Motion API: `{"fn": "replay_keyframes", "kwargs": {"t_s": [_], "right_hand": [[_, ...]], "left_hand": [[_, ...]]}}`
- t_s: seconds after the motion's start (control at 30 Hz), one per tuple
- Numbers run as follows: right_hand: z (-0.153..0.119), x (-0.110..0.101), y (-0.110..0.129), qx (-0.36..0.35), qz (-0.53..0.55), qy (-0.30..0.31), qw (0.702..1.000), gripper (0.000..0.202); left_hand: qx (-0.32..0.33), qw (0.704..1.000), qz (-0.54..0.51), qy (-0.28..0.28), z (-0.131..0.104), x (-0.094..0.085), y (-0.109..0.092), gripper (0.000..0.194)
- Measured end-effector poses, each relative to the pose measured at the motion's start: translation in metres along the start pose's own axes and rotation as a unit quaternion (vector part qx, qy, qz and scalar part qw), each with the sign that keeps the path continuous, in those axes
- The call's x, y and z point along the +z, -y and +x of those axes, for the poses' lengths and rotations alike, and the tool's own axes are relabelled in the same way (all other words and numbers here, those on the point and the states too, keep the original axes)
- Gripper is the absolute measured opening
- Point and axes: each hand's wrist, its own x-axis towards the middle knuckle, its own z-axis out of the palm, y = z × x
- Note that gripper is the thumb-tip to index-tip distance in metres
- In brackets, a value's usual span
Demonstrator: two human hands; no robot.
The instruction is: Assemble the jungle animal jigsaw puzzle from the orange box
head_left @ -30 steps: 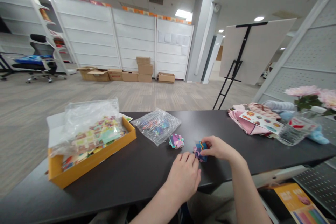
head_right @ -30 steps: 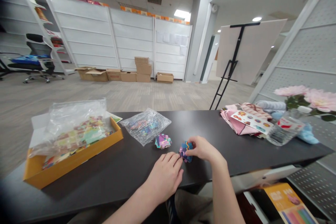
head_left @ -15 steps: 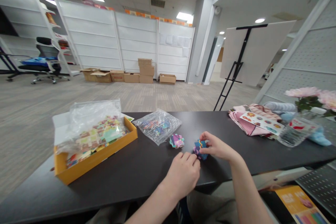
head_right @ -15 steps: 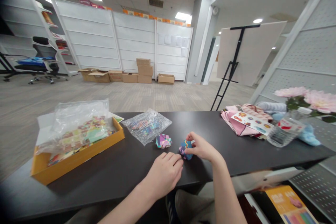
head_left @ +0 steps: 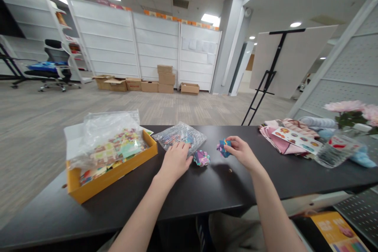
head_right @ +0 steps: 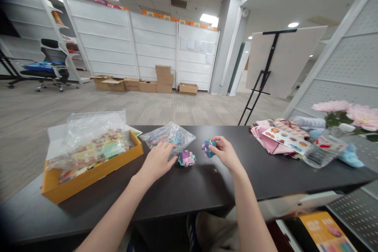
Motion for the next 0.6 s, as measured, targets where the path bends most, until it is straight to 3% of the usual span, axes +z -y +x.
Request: {"fn": "replay_keyframes", "kwargs": {"t_s": [0.2, 0.43, 0.6], "right_hand": [[0.017, 0.03, 0.015, 0.017, 0.076, -0.025, 0.997, 0.056], [0.03, 0.08, 0.025, 0.028, 0.083, 0.009, 0.996, 0.051], [0.043, 0.111, 0.024, 0.001, 0.016, 0.024, 1.0, 0.041]], "left_hand": [[-0.045, 0.999, 0.015, 0.009, 0.001, -0.003, 0.0, 0.012], [-0.167, 0.976, -0.082, -0.112, 0.007, -0.015, 0.005, 0.018], [-0.164, 0.962, -0.148, -0.159, 0.006, -0.013, 0.007, 0.015]]}}
